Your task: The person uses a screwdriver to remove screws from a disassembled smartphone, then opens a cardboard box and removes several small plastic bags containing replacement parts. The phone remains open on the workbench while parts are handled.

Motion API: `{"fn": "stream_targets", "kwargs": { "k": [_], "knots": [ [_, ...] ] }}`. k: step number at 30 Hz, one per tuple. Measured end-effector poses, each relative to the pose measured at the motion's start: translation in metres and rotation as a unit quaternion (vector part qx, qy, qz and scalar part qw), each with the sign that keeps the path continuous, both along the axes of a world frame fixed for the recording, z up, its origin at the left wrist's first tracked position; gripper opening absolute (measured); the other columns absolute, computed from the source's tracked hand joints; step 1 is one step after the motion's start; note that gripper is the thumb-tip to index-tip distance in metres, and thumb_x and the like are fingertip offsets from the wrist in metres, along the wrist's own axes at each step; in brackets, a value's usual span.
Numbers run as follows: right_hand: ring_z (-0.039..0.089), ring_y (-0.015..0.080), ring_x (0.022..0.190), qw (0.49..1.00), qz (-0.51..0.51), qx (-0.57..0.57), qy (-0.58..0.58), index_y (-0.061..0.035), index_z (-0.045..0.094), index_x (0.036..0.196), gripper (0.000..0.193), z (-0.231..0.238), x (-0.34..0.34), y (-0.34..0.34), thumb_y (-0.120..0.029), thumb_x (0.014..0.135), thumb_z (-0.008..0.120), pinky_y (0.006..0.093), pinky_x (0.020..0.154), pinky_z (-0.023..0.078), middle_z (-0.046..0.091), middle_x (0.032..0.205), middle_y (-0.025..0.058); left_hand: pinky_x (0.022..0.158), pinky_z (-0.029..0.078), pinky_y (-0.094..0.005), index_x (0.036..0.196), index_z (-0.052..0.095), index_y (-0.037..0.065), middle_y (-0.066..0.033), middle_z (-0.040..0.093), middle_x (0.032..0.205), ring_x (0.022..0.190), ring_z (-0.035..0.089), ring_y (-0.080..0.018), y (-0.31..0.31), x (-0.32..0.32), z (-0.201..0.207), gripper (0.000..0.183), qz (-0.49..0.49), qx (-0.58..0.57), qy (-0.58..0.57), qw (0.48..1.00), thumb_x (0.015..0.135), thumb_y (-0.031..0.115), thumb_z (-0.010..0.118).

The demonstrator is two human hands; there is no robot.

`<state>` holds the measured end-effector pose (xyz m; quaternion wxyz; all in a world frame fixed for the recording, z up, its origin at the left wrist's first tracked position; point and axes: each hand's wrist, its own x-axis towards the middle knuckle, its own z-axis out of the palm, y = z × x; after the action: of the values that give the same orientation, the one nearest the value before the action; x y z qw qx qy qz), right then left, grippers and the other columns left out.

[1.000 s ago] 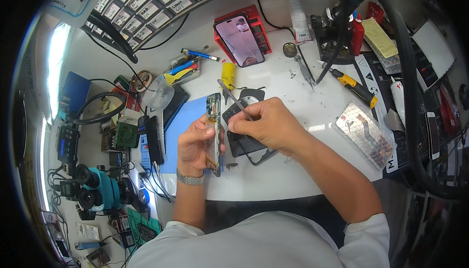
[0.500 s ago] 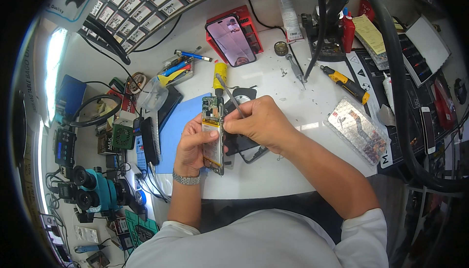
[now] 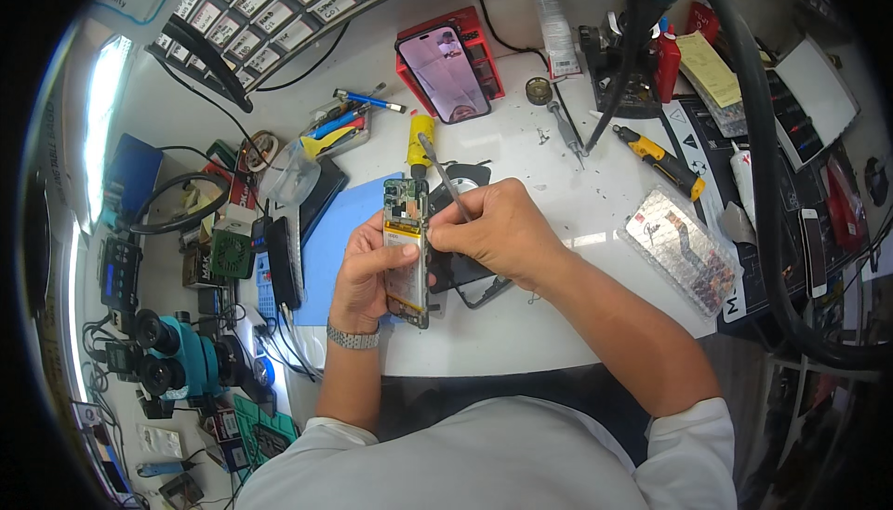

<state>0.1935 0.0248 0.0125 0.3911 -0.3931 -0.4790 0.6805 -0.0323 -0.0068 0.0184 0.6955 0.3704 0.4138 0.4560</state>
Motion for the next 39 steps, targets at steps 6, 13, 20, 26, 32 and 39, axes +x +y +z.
{"fn": "stream_targets", "kwargs": {
  "k": [6, 13, 20, 26, 32, 39],
  "knots": [
    [0.074, 0.0139, 0.076, 1.000, -0.002, 0.005, -0.019, 0.0074, 0.083, 0.097, 0.023, 0.001, -0.001, 0.000, -0.011, 0.084, 0.087, 0.0286, 0.073, 0.060, 0.080, 0.086, 0.0131, 0.070, 0.072, -0.0405, 0.131, 0.063, -0.003, -0.0153, 0.079, 0.105, 0.076, 0.079, -0.0228, -0.001, -0.001, 0.001, 0.052, -0.001, 0.000, -0.001, 1.000, 0.085, 0.004, 0.083],
    [0.073, 0.0136, 0.076, 1.000, -0.007, 0.006, -0.027, 0.0070, 0.083, 0.096, 0.022, 0.003, -0.001, -0.001, -0.011, 0.083, 0.087, 0.0282, 0.072, 0.059, 0.080, 0.085, 0.0122, 0.070, 0.071, -0.0405, 0.133, 0.062, -0.002, -0.0145, 0.078, 0.105, 0.075, 0.079, -0.0226, -0.002, 0.001, -0.001, 0.052, -0.006, 0.001, -0.006, 1.000, 0.085, 0.004, 0.083],
    [0.072, 0.0127, 0.076, 1.000, -0.003, 0.010, -0.015, 0.0069, 0.083, 0.095, 0.022, 0.004, 0.000, -0.001, -0.011, 0.083, 0.086, 0.0280, 0.072, 0.058, 0.079, 0.084, 0.0114, 0.070, 0.071, -0.0395, 0.132, 0.063, -0.002, -0.0140, 0.079, 0.105, 0.076, 0.079, -0.0223, -0.001, -0.001, 0.000, 0.050, -0.012, -0.005, -0.010, 1.000, 0.086, 0.003, 0.083],
    [0.072, 0.0126, 0.076, 1.000, -0.010, 0.005, -0.019, 0.0069, 0.083, 0.096, 0.023, 0.003, -0.001, -0.001, -0.012, 0.083, 0.086, 0.0278, 0.072, 0.058, 0.079, 0.084, 0.0114, 0.072, 0.070, -0.0385, 0.133, 0.063, 0.000, -0.0130, 0.079, 0.105, 0.077, 0.080, -0.0219, 0.000, 0.000, 0.000, 0.050, -0.015, -0.007, -0.017, 1.000, 0.088, 0.002, 0.083],
    [0.072, 0.0100, 0.080, 1.000, -0.005, 0.024, -0.018, 0.0071, 0.082, 0.104, 0.020, 0.004, 0.008, 0.008, -0.004, 0.088, 0.084, 0.0237, 0.075, 0.058, 0.079, 0.091, 0.0090, 0.076, 0.069, -0.0389, 0.133, 0.063, -0.001, -0.0137, 0.080, 0.108, 0.081, 0.081, -0.0229, 0.000, -0.005, 0.002, 0.048, 0.013, 0.014, 0.001, 1.000, 0.089, 0.004, 0.083],
    [0.073, 0.0130, 0.084, 0.961, -0.115, 0.093, -0.235, 0.0068, 0.080, 0.108, 0.028, 0.003, 0.027, 0.026, -0.012, 0.087, 0.082, 0.0281, 0.080, 0.059, 0.079, 0.092, 0.0122, 0.090, 0.066, -0.0352, 0.134, 0.064, -0.006, -0.0169, 0.079, 0.119, 0.099, 0.080, -0.0201, -0.026, -0.038, 0.009, 0.044, 0.185, 0.072, 0.120, 0.973, 0.092, -0.006, 0.077]
  ]
}}
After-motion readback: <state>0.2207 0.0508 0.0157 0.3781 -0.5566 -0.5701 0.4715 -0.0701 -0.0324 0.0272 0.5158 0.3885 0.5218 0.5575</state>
